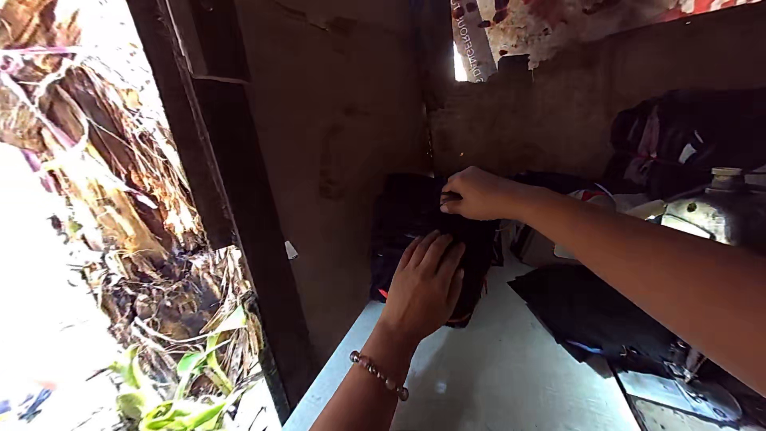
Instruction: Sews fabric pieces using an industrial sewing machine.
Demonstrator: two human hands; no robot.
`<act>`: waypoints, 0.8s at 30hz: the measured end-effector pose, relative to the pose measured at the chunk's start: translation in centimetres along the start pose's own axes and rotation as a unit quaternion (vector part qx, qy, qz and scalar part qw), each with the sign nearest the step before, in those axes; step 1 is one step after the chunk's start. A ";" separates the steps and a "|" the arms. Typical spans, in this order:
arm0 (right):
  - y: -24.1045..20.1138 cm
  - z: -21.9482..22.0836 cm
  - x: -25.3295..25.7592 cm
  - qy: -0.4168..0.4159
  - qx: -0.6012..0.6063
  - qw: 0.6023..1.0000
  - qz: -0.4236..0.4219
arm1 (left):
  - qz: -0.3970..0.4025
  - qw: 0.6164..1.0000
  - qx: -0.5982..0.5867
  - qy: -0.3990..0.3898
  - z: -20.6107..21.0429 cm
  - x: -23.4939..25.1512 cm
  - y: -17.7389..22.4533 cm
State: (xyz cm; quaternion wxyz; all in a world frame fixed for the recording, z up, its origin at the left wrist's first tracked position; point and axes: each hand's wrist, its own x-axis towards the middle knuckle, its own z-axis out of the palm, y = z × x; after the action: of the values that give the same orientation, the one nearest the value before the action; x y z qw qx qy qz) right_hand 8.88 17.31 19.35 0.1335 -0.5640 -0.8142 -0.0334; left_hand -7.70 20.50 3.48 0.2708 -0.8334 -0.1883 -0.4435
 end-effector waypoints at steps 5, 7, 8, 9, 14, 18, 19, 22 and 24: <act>0.3 -1.0 0.2 -0.004 0.088 0.993 0.079 | -0.043 0.999 -0.001 -0.005 -0.2 1.5 -0.4; 0.3 -1.1 0.3 0.007 0.108 0.989 0.097 | -0.055 0.998 -0.004 -0.017 0.0 1.6 -0.3; 0.3 -1.1 0.2 0.018 0.100 0.991 0.089 | -0.059 0.998 -0.005 -0.023 0.1 1.6 -0.3; 0.3 -1.1 0.2 0.031 0.080 0.994 0.073 | -0.058 0.998 -0.006 -0.022 0.2 1.5 -0.2; 1.1 0.4 -0.4 0.088 -0.048 0.989 -0.110 | -0.052 0.999 -0.005 -0.004 0.7 1.3 -0.1; 0.6 1.4 -1.2 0.042 -0.106 0.987 -0.112 | -0.057 0.998 -0.009 0.001 0.8 1.2 0.1; 0.5 1.6 -1.2 0.039 -0.120 0.987 -0.103 | -0.059 0.998 -0.010 0.002 0.7 1.2 0.1; 0.7 2.0 -1.0 0.070 -0.146 0.981 -0.108 | -0.065 0.998 -0.007 -0.006 0.7 1.3 0.2; 0.7 2.0 -0.9 0.074 -0.164 0.978 -0.102 | -0.071 0.997 -0.003 -0.011 0.6 1.3 0.3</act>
State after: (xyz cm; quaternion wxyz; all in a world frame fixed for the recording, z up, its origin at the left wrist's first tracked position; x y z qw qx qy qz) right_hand 9.42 17.18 17.16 0.0951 -0.4885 -0.8387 -0.2213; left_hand -6.42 20.76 4.20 0.2341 -0.8237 -0.2485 -0.4528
